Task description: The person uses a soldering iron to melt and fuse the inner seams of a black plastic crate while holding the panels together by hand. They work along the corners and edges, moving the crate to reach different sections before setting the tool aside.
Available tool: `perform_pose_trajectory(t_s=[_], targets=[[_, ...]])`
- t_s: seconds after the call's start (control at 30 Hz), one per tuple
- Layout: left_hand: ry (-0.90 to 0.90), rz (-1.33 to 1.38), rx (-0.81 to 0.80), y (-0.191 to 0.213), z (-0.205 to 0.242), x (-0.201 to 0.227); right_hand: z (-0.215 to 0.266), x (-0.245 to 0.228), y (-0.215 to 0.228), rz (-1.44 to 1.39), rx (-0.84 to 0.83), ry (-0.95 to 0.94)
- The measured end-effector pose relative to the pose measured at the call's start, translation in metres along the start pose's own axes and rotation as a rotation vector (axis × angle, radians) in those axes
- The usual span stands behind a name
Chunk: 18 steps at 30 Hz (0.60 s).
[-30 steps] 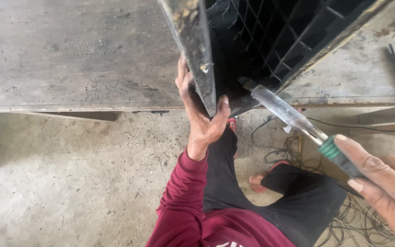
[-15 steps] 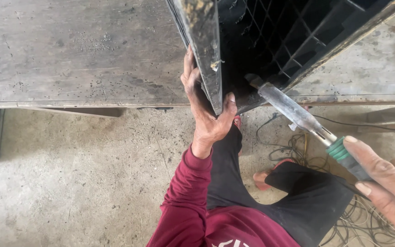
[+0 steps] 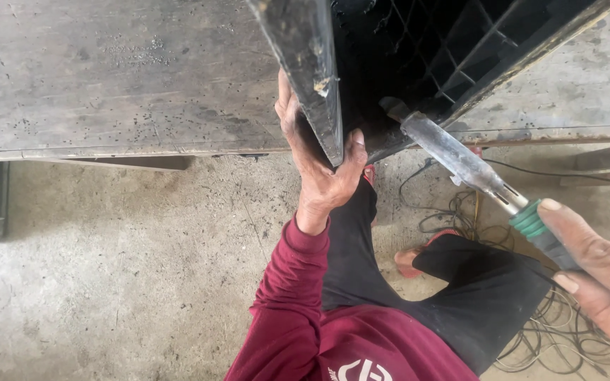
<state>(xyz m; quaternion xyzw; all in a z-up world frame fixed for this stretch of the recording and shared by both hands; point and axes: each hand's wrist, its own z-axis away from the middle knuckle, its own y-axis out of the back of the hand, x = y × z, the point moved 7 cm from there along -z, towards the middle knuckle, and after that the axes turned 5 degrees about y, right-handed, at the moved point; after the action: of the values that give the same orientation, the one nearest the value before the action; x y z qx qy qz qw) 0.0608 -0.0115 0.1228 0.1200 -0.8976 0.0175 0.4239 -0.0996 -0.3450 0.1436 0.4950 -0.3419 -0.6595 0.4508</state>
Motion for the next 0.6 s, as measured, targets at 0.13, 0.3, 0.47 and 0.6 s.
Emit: perform_pose_trajectory(t_s=[0.13,0.3,0.47,0.6], targets=[[-0.015,-0.004,-0.007,-0.001,0.002,-0.004,0.003,-0.005,0.004,-0.227,0.094,0.132],[-0.040,-0.050,0.000,-0.001,0.001,-0.001,0.005,0.043,-0.024,-0.290,0.049,0.139],[-0.040,0.010,-0.001,-0.001,0.000,-0.002,0.014,0.106,-0.057,-0.423,0.081,0.235],[-0.043,0.052,0.005,-0.003,-0.001,-0.005,0.020,0.111,-0.070,-0.737,0.000,0.192]])
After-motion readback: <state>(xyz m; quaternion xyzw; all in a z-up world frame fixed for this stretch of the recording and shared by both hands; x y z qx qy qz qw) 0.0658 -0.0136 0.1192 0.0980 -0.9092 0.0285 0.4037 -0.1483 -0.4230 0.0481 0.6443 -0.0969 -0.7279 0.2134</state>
